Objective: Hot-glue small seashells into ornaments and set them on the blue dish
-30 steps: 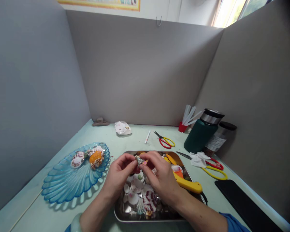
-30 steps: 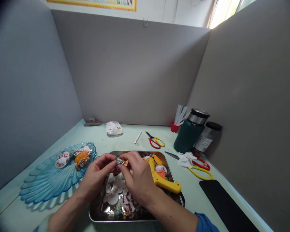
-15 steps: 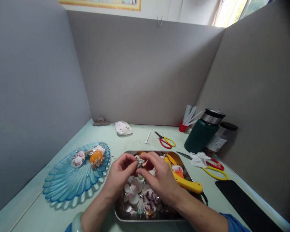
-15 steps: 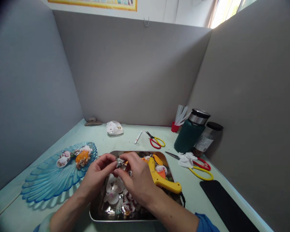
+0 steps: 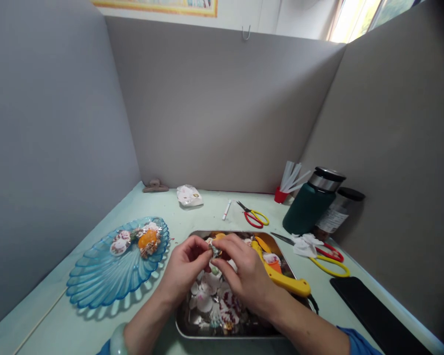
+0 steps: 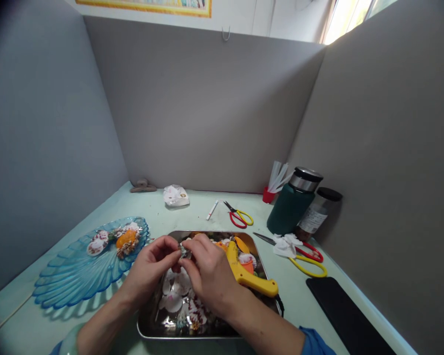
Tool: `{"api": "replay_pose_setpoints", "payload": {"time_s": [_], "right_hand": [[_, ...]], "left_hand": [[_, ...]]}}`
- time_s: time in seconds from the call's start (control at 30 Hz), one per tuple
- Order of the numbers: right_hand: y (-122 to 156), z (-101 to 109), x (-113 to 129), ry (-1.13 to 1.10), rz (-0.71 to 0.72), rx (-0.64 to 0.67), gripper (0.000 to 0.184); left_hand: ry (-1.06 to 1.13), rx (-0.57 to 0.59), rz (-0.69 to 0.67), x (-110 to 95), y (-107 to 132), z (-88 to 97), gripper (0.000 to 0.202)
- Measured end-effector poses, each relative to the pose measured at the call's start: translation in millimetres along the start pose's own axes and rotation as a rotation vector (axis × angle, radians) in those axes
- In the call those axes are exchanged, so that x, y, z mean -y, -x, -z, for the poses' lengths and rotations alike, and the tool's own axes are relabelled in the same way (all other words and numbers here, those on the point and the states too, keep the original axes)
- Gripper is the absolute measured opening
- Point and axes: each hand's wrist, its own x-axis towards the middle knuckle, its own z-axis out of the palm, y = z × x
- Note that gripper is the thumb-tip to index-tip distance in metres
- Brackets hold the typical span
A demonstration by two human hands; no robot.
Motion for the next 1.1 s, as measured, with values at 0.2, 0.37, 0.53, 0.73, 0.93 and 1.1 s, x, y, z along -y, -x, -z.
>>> {"api": "replay_pose_setpoints", "payload": {"time_s": [0.2,0.37,0.53,0.73,0.93,1.1], "right_hand": [[0.4,0.0,1.3,0.042,0.023,0.006,0.023],[1.5,-2.5,4.7,-0.026,-0.052,-0.039,0.027],[2.5,-4.6,5.0,-0.054,-0.091,-0.057,0.027],[2.0,-3.4,4.0,-0.055,-0.091,-0.087,0.028],[0.3,-1.6,5.0,-0.061,-0.086,-0.141,0.030],[0.5,-2.0,6.1,-0.111,-0.052,-0.126,0.031]], "left_hand": [[-0.035,-0.008,-0.013,-2.0,0.3,-1.1,0.016],[-0.010,-0.022,-0.009,-2.8,-0.8,-2.4,0.014],[0.012,-0.044,-0.015,-3.4,0.4,-3.3,0.015],[-0.011,-0.021,-0.017,-3.6,1.0,-2.8,0.016],[0.018,0.044,-0.019,-2.5,1.7,-0.5,0.018],[0.043,0.024,-0.016,-1.0,2.0,0.7,0.019]]}}
